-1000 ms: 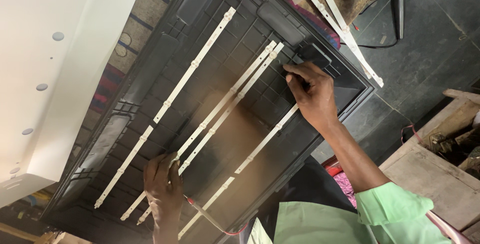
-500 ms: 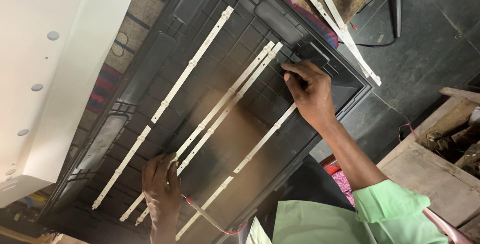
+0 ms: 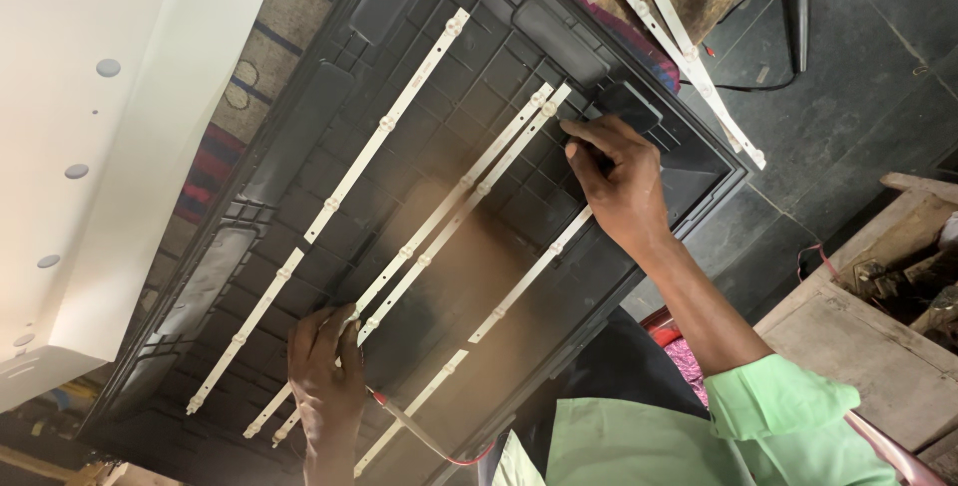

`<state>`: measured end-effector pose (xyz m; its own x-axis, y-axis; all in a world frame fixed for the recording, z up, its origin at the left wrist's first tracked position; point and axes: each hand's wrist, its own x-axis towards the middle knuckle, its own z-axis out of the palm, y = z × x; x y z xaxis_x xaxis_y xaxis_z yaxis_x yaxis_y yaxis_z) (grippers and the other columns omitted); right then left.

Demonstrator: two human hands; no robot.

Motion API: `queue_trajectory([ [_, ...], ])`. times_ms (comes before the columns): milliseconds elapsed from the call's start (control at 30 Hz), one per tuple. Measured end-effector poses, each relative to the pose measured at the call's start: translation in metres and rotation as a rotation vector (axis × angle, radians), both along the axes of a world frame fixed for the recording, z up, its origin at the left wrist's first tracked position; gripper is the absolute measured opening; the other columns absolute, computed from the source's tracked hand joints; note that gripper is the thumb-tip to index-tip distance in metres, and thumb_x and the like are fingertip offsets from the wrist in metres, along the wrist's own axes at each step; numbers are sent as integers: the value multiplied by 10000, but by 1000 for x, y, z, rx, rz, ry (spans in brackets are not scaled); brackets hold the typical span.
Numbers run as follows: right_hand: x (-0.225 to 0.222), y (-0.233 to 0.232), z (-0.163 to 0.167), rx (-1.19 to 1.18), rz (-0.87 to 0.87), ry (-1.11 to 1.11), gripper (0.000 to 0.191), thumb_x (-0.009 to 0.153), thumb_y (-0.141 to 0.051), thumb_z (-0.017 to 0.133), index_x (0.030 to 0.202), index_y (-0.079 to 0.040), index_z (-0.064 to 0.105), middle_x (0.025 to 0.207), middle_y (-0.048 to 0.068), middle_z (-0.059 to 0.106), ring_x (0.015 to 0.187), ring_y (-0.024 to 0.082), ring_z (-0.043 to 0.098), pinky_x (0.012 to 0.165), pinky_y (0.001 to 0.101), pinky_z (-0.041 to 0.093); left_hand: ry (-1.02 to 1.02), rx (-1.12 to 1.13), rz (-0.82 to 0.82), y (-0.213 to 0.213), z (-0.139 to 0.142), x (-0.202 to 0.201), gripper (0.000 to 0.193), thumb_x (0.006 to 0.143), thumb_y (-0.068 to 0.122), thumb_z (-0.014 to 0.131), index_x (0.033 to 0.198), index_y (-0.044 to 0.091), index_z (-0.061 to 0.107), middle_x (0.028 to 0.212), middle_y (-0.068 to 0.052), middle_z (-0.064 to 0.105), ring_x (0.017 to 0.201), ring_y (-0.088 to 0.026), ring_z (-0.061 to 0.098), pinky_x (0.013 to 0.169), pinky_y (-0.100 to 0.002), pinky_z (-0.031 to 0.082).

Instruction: The person tests LED backlight strips inside a television panel using multimeter probes, then presses and repositions the strips in the panel channels. They lift a strip out, carry it to a cardboard box, and place it with a stack of similar strips.

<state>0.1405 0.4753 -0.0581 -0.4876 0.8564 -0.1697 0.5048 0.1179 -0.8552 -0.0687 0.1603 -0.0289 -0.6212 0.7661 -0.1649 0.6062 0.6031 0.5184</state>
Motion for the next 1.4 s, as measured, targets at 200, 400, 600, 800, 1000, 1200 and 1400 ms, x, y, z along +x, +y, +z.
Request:
queue_trajectory([
  [200, -1, 1, 0, 20, 9, -42, 242, 986, -9, 703, 1225, 5, 738, 905, 63, 652, 633, 92, 490, 542, 273, 382, -21, -14, -3, -3, 2, 1, 210, 945, 43, 673, 1147, 49, 730, 1106, -82, 645, 1018, -255, 627, 849, -378, 550],
  [400, 0, 1, -2, 16, 15, 18, 249, 990, -7, 696, 1237, 0, 726, 991, 59, 682, 680, 64, 537, 568, 239, 421, -3, -26, -22, -3, 0, 0, 223, 939, 49, 684, 1157, 59, 730, 1104, -71, 643, 1010, -253, 625, 870, -393, 540],
  [600, 0, 0, -2, 4, 2, -8, 247, 987, -6, 699, 1232, -5, 734, 967, 62, 677, 649, 76, 502, 551, 254, 393, -14, 3, -26, -4, 2, 0, 233, 942, 61, 680, 1170, 72, 725, 1116, -68, 640, 1025, -261, 621, 890, -398, 524],
  [800, -1, 0, -2, 9, 2, -23, 245, 985, -6, 696, 1227, -5, 735, 974, 58, 681, 643, 76, 499, 548, 258, 394, -1, -11, -44, -4, 1, 0, 230, 943, 74, 682, 1169, 79, 726, 1103, -61, 644, 1006, -259, 619, 901, -414, 511],
  [1000, 0, 0, -2, -11, -3, -7, 245, 982, 1, 695, 1223, -4, 732, 968, 55, 676, 628, 71, 491, 528, 255, 382, 3, -3, -43, -6, -2, 0, 222, 952, 91, 685, 1170, 87, 725, 1100, -53, 644, 996, -245, 625, 901, -397, 524],
  [1200, 0, -1, -3, 19, 12, 21, 239, 996, 6, 698, 1232, 2, 730, 980, 63, 675, 667, 63, 507, 557, 249, 400, 17, -18, -56, -8, -3, -1, 212, 952, 99, 685, 1159, 84, 732, 1085, -50, 650, 989, -244, 624, 892, -398, 524],
  [1400, 0, -1, -3, -24, -11, -4, 244, 984, -1, 694, 1224, -9, 733, 988, 52, 683, 632, 70, 496, 526, 251, 384, 19, -28, -65, -8, -4, -2, 198, 957, 104, 685, 1149, 87, 732, 1093, -36, 657, 998, -239, 627, 904, -393, 531],
])
